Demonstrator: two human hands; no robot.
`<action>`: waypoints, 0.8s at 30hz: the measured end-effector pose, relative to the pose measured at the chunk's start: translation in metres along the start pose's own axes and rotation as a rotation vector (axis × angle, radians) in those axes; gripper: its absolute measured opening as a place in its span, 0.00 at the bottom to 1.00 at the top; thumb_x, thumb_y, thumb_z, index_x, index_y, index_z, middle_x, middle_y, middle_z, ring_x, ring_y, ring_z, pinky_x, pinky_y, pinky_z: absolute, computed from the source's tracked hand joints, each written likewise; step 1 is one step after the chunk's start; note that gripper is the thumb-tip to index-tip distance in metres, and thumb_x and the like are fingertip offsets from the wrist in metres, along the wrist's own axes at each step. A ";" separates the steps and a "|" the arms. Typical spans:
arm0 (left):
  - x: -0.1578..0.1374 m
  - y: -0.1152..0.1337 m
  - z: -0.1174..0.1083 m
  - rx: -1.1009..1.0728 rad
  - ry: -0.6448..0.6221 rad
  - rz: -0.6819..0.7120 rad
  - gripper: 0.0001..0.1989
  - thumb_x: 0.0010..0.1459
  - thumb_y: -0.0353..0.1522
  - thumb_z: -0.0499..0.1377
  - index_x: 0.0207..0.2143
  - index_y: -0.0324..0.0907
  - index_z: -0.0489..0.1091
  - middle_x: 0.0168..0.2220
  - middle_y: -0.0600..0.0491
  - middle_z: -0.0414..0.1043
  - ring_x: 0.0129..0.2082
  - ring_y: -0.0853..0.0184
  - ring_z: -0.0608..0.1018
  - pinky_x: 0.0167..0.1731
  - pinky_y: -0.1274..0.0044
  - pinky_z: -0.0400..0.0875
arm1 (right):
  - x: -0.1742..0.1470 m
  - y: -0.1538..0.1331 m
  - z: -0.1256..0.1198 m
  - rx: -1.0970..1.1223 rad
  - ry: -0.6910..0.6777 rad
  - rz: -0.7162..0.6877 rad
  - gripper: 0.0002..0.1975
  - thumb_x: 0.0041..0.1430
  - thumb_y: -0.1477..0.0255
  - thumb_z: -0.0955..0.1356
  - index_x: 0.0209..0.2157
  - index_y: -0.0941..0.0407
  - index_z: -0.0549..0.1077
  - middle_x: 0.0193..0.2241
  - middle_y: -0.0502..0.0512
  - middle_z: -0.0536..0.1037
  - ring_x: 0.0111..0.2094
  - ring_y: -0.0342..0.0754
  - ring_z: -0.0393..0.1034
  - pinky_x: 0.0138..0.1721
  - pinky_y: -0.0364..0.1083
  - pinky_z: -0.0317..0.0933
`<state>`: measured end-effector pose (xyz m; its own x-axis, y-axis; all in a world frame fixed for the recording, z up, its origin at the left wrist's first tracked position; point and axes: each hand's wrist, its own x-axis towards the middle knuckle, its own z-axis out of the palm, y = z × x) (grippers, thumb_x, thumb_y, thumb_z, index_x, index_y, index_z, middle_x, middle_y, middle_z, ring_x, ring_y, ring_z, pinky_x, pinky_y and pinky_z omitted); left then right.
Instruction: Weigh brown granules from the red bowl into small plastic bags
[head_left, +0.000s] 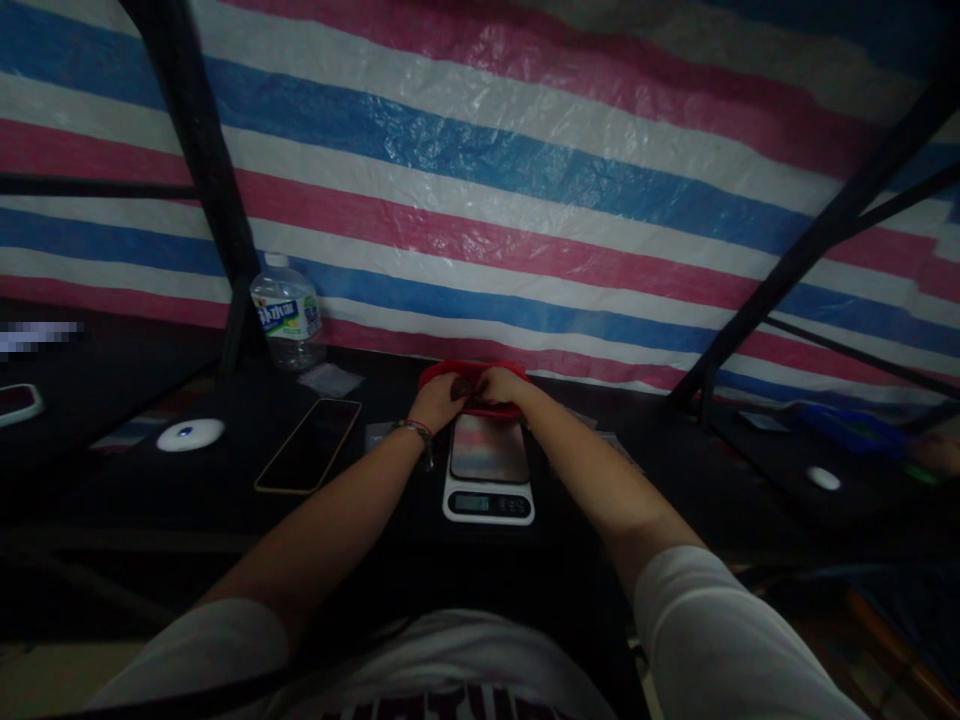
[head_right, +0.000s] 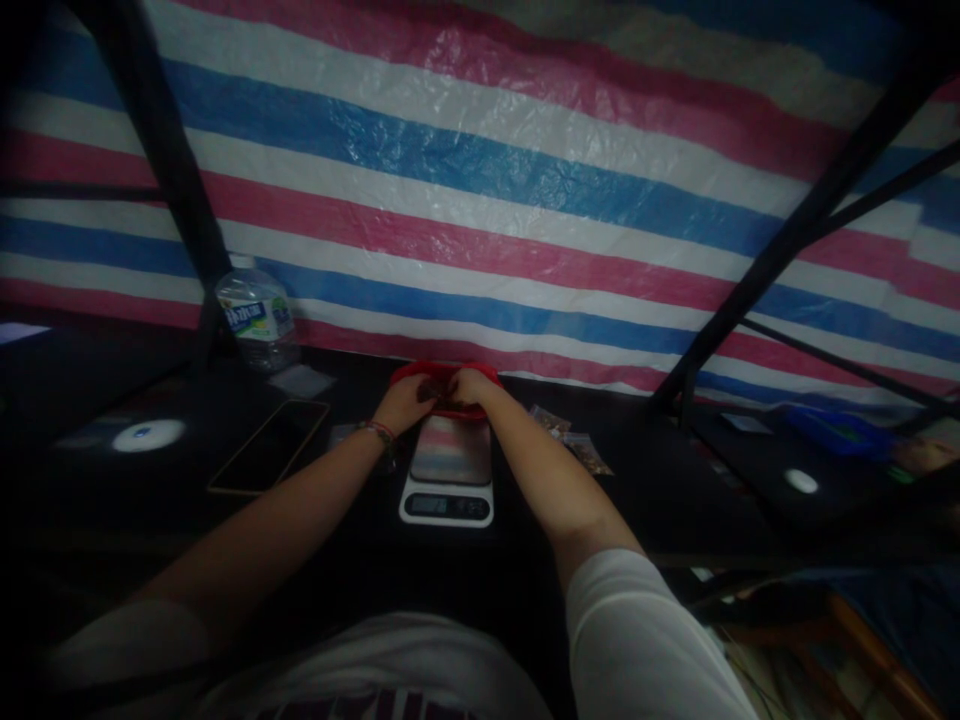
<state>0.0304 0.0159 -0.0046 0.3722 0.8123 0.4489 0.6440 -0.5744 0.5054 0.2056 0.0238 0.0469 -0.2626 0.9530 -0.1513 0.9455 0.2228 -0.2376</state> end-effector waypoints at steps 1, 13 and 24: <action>0.000 0.000 0.000 0.018 -0.002 0.002 0.12 0.52 0.30 0.59 0.41 0.40 0.71 0.41 0.47 0.76 0.42 0.61 0.76 0.45 0.73 0.69 | 0.000 0.001 -0.003 0.014 0.020 0.003 0.12 0.50 0.74 0.68 0.38 0.58 0.80 0.25 0.54 0.79 0.22 0.42 0.70 0.26 0.38 0.60; 0.003 0.003 0.006 0.056 -0.058 -0.037 0.15 0.52 0.34 0.60 0.44 0.40 0.72 0.41 0.47 0.77 0.42 0.59 0.78 0.43 0.74 0.70 | -0.001 -0.017 -0.020 0.075 0.114 -0.164 0.12 0.48 0.75 0.70 0.37 0.58 0.80 0.29 0.51 0.80 0.28 0.41 0.70 0.28 0.37 0.59; 0.004 0.005 0.007 0.010 -0.072 -0.016 0.17 0.53 0.34 0.60 0.46 0.40 0.71 0.42 0.47 0.77 0.43 0.58 0.78 0.43 0.73 0.70 | 0.006 -0.015 -0.022 0.187 0.114 -0.154 0.19 0.47 0.81 0.69 0.43 0.59 0.77 0.36 0.54 0.80 0.32 0.43 0.73 0.31 0.37 0.62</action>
<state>0.0397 0.0172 -0.0061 0.4088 0.8270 0.3860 0.6569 -0.5603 0.5045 0.1941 0.0304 0.0705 -0.3677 0.9299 0.0066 0.8412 0.3356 -0.4239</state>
